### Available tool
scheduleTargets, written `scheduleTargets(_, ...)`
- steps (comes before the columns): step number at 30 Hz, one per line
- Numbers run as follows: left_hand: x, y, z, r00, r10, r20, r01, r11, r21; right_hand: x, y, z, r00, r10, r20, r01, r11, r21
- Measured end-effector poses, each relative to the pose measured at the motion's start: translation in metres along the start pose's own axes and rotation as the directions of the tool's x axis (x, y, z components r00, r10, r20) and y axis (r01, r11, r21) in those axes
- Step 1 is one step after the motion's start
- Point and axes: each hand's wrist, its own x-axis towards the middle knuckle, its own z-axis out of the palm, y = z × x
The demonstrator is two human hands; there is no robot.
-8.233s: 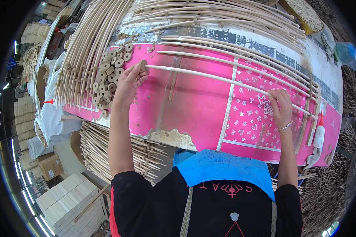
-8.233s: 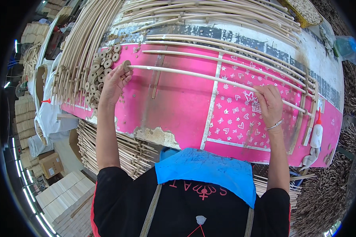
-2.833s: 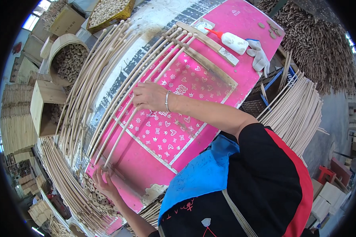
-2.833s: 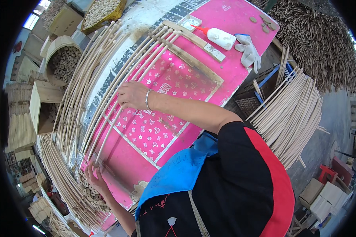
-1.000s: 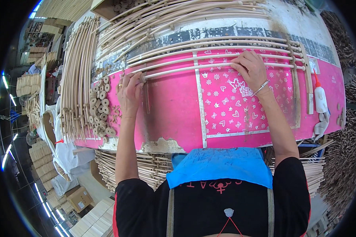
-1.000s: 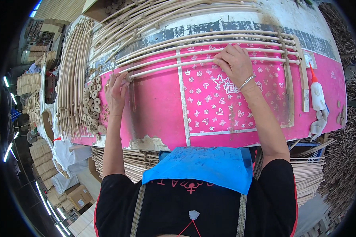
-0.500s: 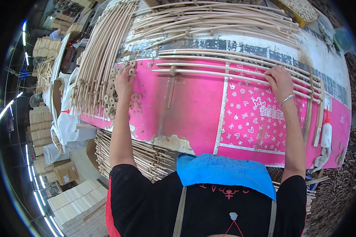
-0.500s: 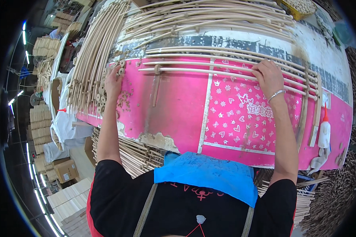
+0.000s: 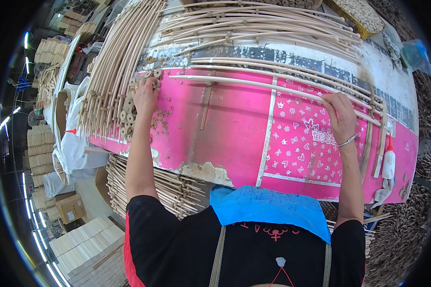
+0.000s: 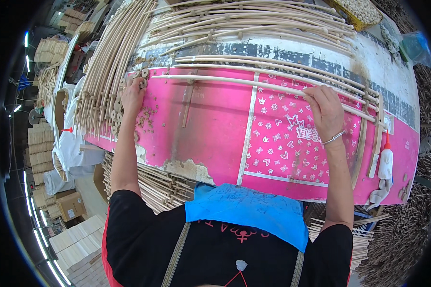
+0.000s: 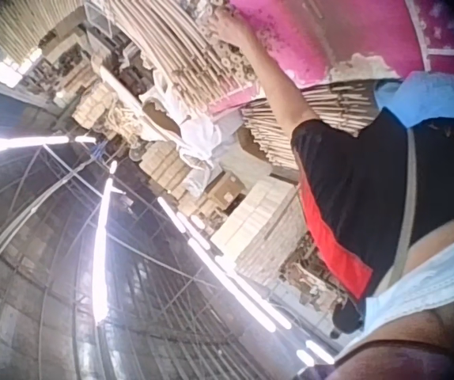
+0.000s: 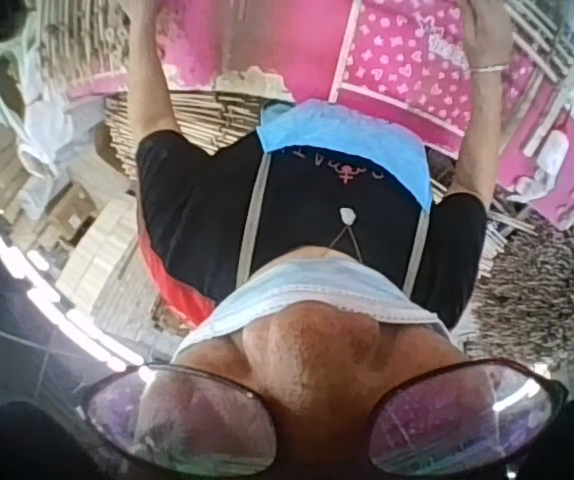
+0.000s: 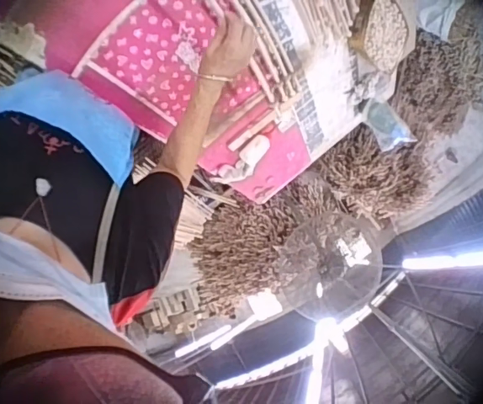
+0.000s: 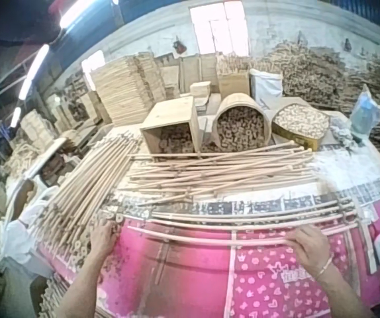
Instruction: Gluing and assembling small wooden discs and rods to create a frame structure.
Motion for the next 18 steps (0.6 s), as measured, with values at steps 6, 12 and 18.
scheduleTargets(6, 0.008, -0.003, -0.005, 0.997, 0.01, 0.081, -0.007, 0.999, -0.041, -0.014, -0.009, 0.005, 1.0, 0.015, -0.014, -0.015, 1.0, 0.006)
scheduleTargets(12, -0.021, 0.013, -0.009, 0.898, -0.042, 0.437, 0.424, -0.176, -0.888, -0.022, -0.017, 0.007, 1.0, 0.023, -0.011, -0.023, 1.0, 0.008)
scheduleTargets(18, -0.037, 0.025, -0.019, 0.871, 0.007, 0.491, 0.458, -0.369, -0.809, -0.029, -0.017, 0.009, 0.999, 0.036, 0.003, -0.036, 0.998, 0.049)
